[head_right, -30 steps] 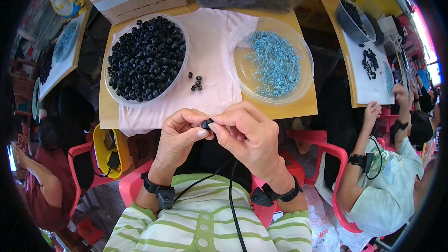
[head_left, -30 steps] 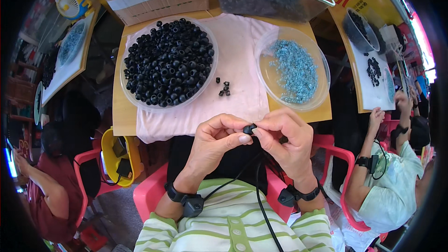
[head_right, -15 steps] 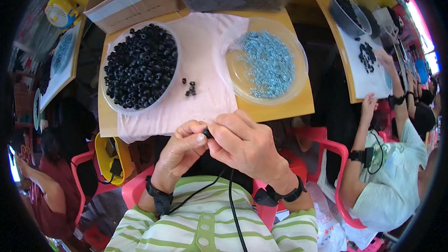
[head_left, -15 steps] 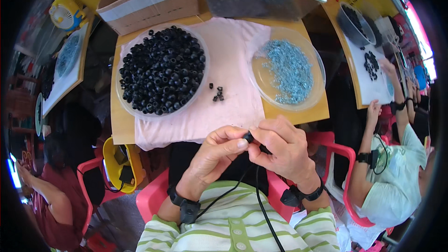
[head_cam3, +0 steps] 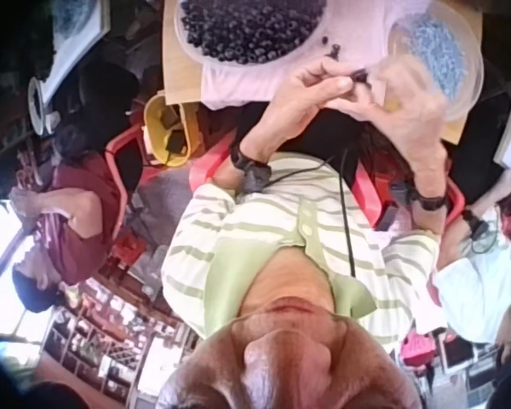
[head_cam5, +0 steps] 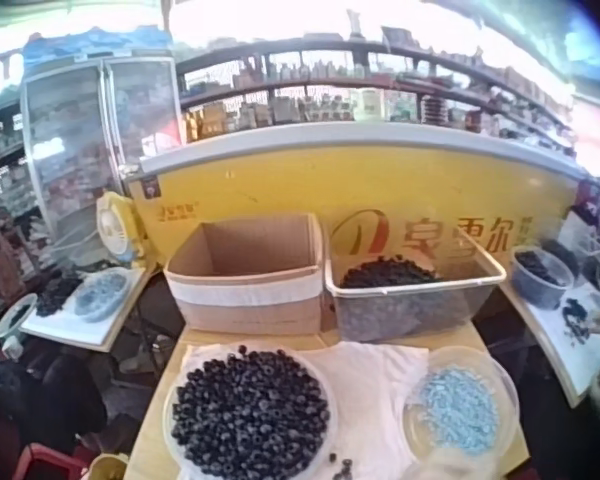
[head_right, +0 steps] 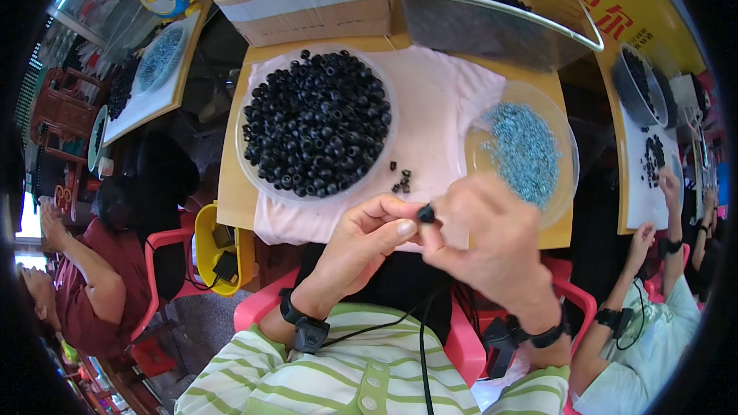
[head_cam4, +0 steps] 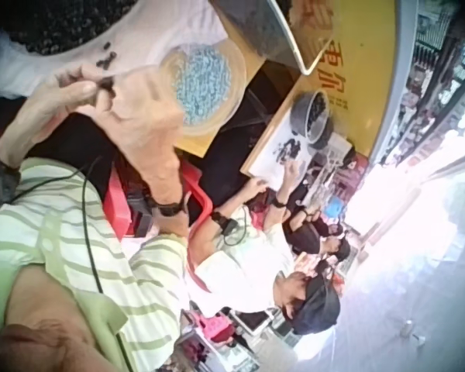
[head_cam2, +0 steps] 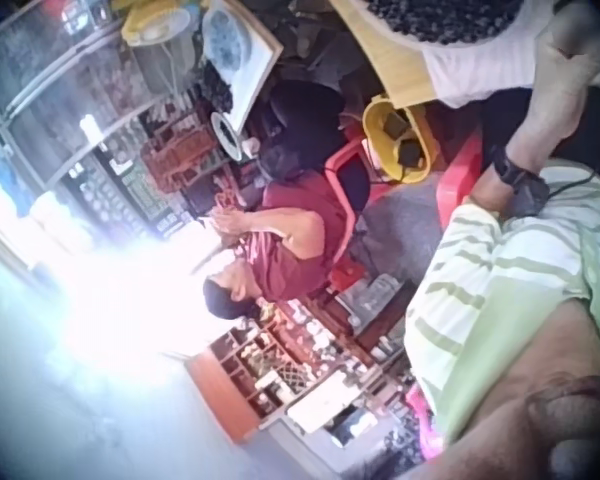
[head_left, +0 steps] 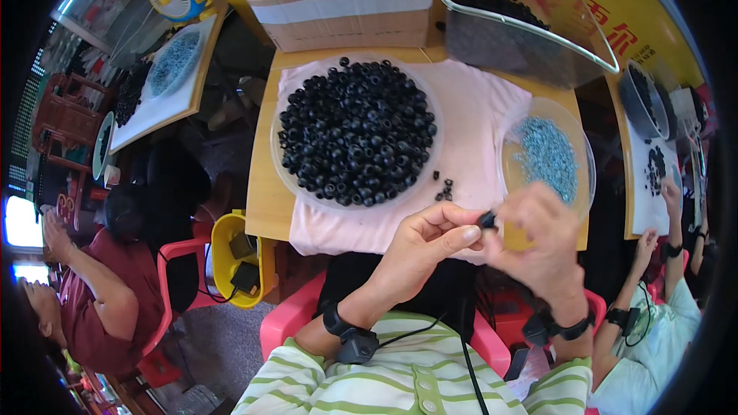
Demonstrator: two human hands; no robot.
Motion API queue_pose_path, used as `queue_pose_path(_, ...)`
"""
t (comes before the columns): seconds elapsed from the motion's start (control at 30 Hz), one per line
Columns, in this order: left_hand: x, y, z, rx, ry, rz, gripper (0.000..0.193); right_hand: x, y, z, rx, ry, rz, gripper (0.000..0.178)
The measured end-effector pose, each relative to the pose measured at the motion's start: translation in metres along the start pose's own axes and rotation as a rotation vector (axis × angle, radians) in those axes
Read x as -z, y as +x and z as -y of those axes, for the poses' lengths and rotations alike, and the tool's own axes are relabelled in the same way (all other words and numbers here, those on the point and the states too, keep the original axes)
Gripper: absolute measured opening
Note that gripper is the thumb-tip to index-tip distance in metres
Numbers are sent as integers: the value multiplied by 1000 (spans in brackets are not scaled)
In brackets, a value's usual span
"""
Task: Inspecting and assembling small black and blue plastic components at a workshop table.
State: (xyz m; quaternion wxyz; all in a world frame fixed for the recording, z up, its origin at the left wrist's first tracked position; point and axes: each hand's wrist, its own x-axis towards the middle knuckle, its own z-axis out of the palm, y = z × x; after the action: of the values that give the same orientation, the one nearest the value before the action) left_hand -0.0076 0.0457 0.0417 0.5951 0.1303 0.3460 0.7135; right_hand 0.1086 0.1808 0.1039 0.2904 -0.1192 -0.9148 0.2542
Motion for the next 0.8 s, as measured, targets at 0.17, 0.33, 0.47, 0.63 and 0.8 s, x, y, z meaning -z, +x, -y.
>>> queue_pose_path(0.17, 31, -16, -42, -556, 820, -305, 13, 30, 82, -36, -189, -152, -194, 16)
queue_pose_path(0.33, 53, -13, -66, -692, 1231, -653, 20, 54, 136, -111, -333, -451, -287, 27)
queue_pose_path(0.47, 57, 0, -69, -733, 1448, -636, 23, 55, 132, -134, -312, -662, -201, 34)
queue_pose_path(0.63, 63, 5, -69, -609, 1447, -716, 23, 46, 96, -87, -264, -393, -172, 21)
queue_pose_path(0.8, 59, 3, -70, -630, 1331, -758, 20, 19, 21, -87, -374, -212, 205, 10)
